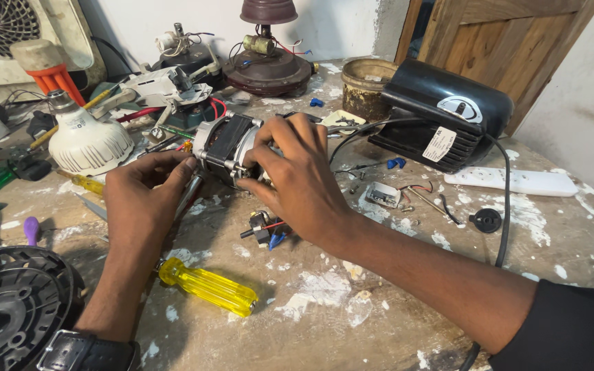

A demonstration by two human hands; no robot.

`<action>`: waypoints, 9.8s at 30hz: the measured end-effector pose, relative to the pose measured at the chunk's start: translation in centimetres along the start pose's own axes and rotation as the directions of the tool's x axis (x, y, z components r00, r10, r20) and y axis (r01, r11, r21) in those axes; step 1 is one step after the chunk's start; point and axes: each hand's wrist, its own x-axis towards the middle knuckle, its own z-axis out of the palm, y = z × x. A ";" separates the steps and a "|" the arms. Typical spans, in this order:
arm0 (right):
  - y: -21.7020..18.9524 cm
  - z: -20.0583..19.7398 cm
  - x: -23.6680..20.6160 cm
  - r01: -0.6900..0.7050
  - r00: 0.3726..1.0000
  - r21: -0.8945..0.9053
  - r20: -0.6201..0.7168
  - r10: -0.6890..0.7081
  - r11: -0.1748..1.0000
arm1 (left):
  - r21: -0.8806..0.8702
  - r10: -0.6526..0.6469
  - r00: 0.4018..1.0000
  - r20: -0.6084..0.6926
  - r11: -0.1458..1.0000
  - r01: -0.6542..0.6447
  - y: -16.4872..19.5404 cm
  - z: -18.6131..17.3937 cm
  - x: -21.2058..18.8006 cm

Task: The person holds a small electric motor on a cluttered workbench and uses a yellow-handled screwdriver to loosen and remove screws from the motor housing. They then set the screwdriver down and work the motor parts apart by hand, pulling at the housing and internal components.

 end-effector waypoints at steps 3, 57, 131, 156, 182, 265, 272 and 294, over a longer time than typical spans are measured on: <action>0.1 0.2 -0.2 0.015 1.000 -0.020 -0.015 -0.015 1.000 | -0.002 0.010 1.000 -0.001 1.000 -0.010 0.0 0.0 0.0; 0.0 0.3 -0.4 -0.004 0.999 -0.002 -0.051 0.004 1.000 | 0.063 0.016 1.000 -0.013 0.998 -0.015 0.1 -0.2 -0.1; 0.2 0.5 -0.5 -0.034 0.999 -0.015 -0.025 0.033 0.999 | 0.069 -0.001 1.000 -0.013 0.998 0.002 0.2 0.0 -0.1; 0.2 0.3 -0.5 -0.009 0.999 0.005 -0.045 0.009 1.000 | 0.070 -0.007 1.000 -0.012 0.998 0.008 0.4 -0.1 -0.1; 0.3 0.4 -0.5 -0.014 0.999 0.015 -0.038 0.015 1.000 | 0.058 0.003 1.000 -0.012 0.998 -0.002 0.1 -0.1 -0.1; 0.1 0.2 -0.5 -0.073 0.997 0.018 -0.035 0.073 0.997 | 0.043 -0.015 1.000 -0.021 0.999 0.016 0.0 0.1 0.1; -0.2 0.5 -0.8 -0.134 0.991 0.092 -0.004 0.135 0.987 | 0.037 -0.019 1.000 -0.014 0.999 0.020 0.0 0.1 0.1; 1.0 -0.9 0.2 0.009 0.996 0.035 0.094 -0.012 0.999 | 0.034 0.006 1.000 -0.014 0.999 -0.005 -0.2 0.0 0.2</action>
